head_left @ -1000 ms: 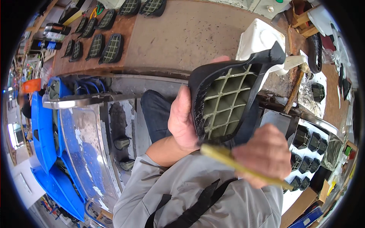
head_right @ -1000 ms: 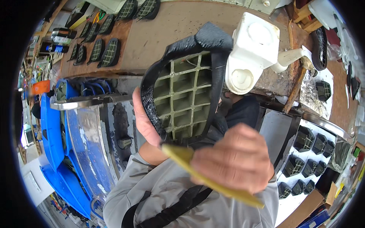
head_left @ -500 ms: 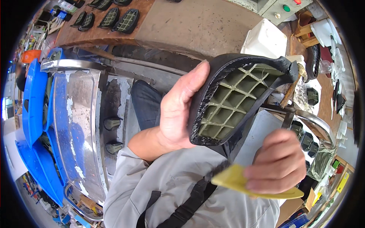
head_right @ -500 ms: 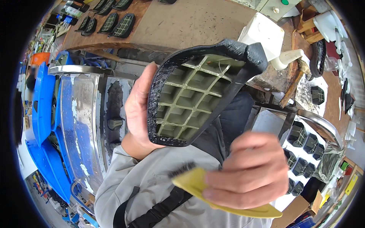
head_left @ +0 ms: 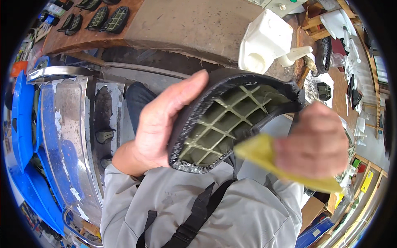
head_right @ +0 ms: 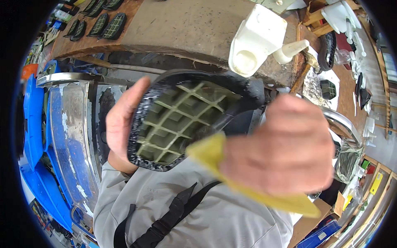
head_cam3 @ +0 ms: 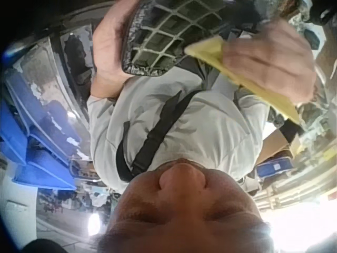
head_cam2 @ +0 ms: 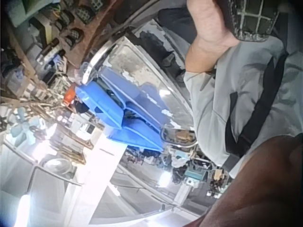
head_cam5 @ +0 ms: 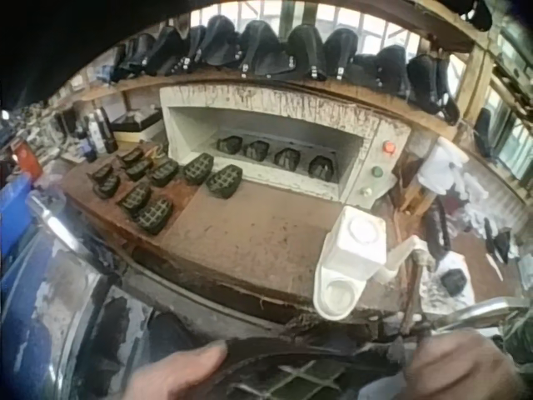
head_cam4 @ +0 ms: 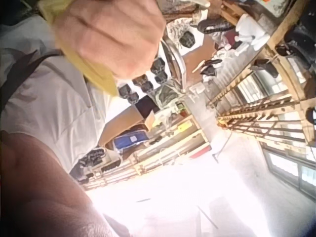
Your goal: The recorder is applying glue to the edges and interior grids of rubber shoe soles using a small brush.
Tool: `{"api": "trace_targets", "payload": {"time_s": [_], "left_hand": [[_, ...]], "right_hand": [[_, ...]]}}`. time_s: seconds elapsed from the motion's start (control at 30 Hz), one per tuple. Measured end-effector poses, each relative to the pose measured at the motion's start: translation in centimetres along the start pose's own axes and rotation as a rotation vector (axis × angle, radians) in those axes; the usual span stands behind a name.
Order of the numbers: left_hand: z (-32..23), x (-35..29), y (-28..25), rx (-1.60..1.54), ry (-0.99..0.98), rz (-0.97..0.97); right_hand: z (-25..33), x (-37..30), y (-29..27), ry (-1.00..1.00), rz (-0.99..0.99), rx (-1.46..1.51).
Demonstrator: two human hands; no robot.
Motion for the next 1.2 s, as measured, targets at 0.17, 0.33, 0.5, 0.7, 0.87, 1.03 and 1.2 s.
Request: {"api": "trace_targets", "payload": {"time_s": [0.17,0.33,0.5,0.7,0.87,1.03,1.2], "left_hand": [[-0.3,0.1,-0.6,0.000,0.024,-0.031],[-1.6,0.5,-0.4,-0.008,0.074,0.139],[-1.6,1.1,-2.8,0.114,0.023,-0.082],[0.3,1.0,-2.9,-0.069,-0.272,0.112],[-3.4,1.4,0.3,0.383,0.138,0.443],[-5.9,1.3,2.0,0.813,1.057,0.369],[-7.1,1.5,2.1,0.252,0.810,0.495]], "right_hand": [[0.6,-1.5,-1.9,-0.051,-0.147,0.017],[0.7,-1.9,-1.1,-0.041,0.028,0.244],[-6.1,-12.5,-4.5,0.481,-0.933,0.477],[-9.5,-8.0,2.7,0.716,-0.571,0.413],[-11.7,-9.0,3.9,0.997,-0.869,0.512],[-12.4,-7.0,7.4,0.989,-0.999,0.718],[-8.0,-5.3,6.4,0.704,-0.544,0.679]]}}
Point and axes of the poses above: each hand's wrist, its own x-axis towards the middle knuckle, its own y-axis out of the palm, z = x × y, the point moved 10 cm from there along x, towards the middle knuckle, and after that the axes turned 3 degrees about -x, right-handed, at the moved point
